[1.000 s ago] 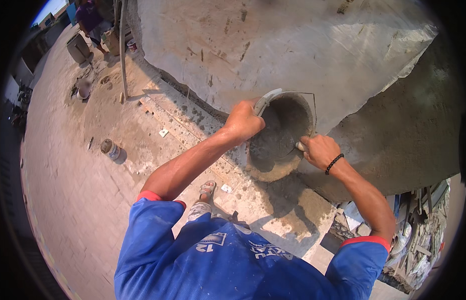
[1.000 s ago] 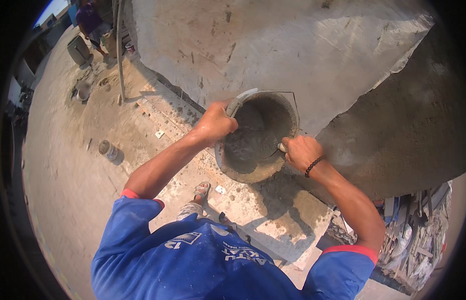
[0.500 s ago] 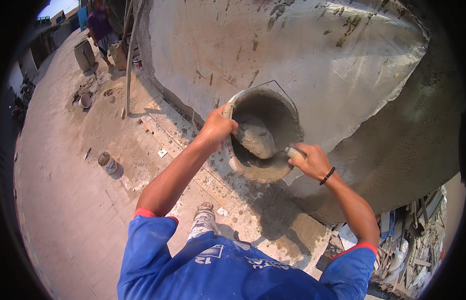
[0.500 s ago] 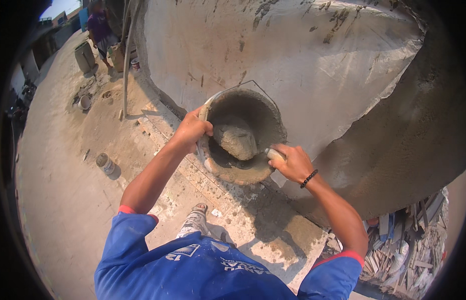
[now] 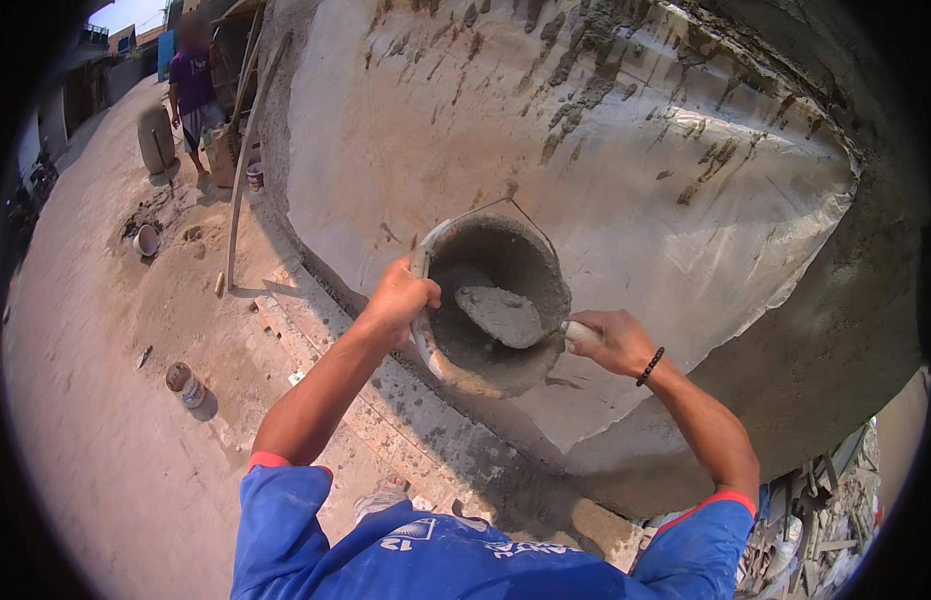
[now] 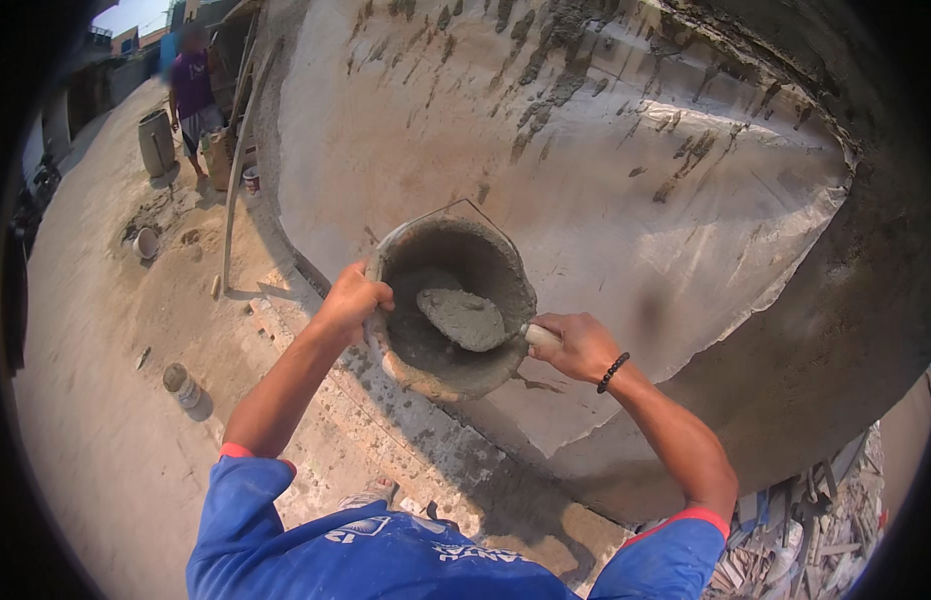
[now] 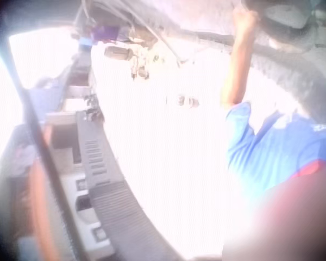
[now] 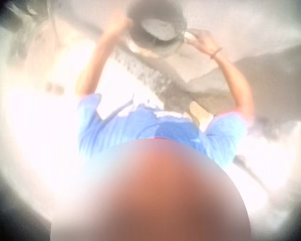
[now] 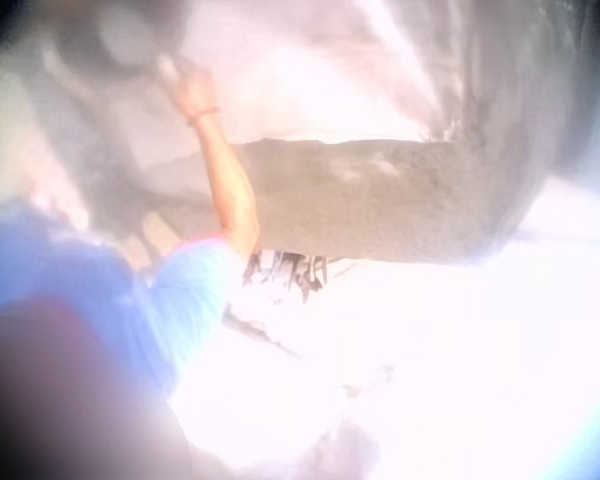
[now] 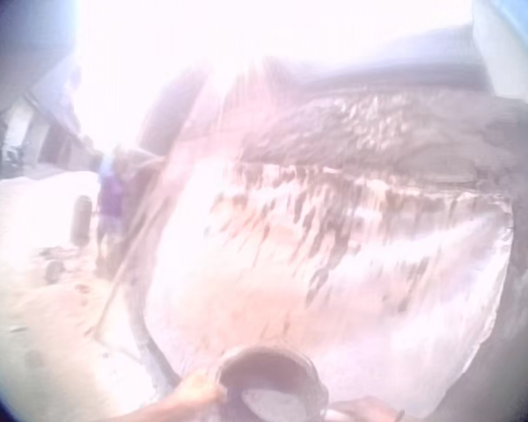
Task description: The person scoops cement from a bucket with a trowel and applies it to a wall section covered with a plastic sheet. They then use a long wooden plank to smooth and level the applied cement across the surface.
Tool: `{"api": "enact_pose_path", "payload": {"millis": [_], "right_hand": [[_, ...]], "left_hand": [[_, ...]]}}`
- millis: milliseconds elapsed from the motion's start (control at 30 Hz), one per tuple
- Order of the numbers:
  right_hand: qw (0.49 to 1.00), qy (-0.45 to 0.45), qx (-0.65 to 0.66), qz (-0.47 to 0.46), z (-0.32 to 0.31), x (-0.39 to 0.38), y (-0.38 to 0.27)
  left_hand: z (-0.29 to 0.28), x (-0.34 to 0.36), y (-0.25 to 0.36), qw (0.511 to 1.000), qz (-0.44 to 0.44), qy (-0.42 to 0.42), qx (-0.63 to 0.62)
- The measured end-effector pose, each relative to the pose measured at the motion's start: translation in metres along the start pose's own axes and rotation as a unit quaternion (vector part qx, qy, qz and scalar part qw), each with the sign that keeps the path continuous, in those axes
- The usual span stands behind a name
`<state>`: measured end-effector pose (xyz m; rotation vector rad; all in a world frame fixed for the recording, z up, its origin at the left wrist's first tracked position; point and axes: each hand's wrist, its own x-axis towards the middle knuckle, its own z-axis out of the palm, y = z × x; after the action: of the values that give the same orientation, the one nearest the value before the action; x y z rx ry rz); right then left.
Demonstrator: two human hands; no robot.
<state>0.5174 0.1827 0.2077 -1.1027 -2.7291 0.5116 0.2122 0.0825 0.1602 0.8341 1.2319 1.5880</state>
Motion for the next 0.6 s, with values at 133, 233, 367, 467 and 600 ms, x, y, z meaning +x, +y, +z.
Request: {"api": "enact_pose_path", "payload": {"millis": [133, 233, 367, 467, 600], "right_hand": [[0.999, 0.025, -0.015, -0.031, -0.038, 0.029, 0.000], [0.999, 0.046, -0.026, -0.003, -0.094, 0.051, -0.030], [0.986, 0.141, -0.074, -0.043, -0.189, 0.072, -0.072], [0.974, 0.208, -0.041, -0.082, -0.265, 0.094, -0.123], [0.921, 0.295, -0.128, -0.218, -0.369, 0.125, -0.176]], "left_hand": [[-0.024, 0.038, -0.006, 0.999, 0.044, 0.016, -0.017], [-0.045, 0.053, -0.011, 0.998, 0.044, 0.034, -0.028], [-0.064, 0.068, -0.023, 0.998, 0.045, 0.040, -0.034], [-0.088, 0.068, -0.040, 0.995, 0.041, 0.092, 0.001], [-0.118, 0.070, -0.080, 0.988, 0.054, 0.140, -0.032]]}}
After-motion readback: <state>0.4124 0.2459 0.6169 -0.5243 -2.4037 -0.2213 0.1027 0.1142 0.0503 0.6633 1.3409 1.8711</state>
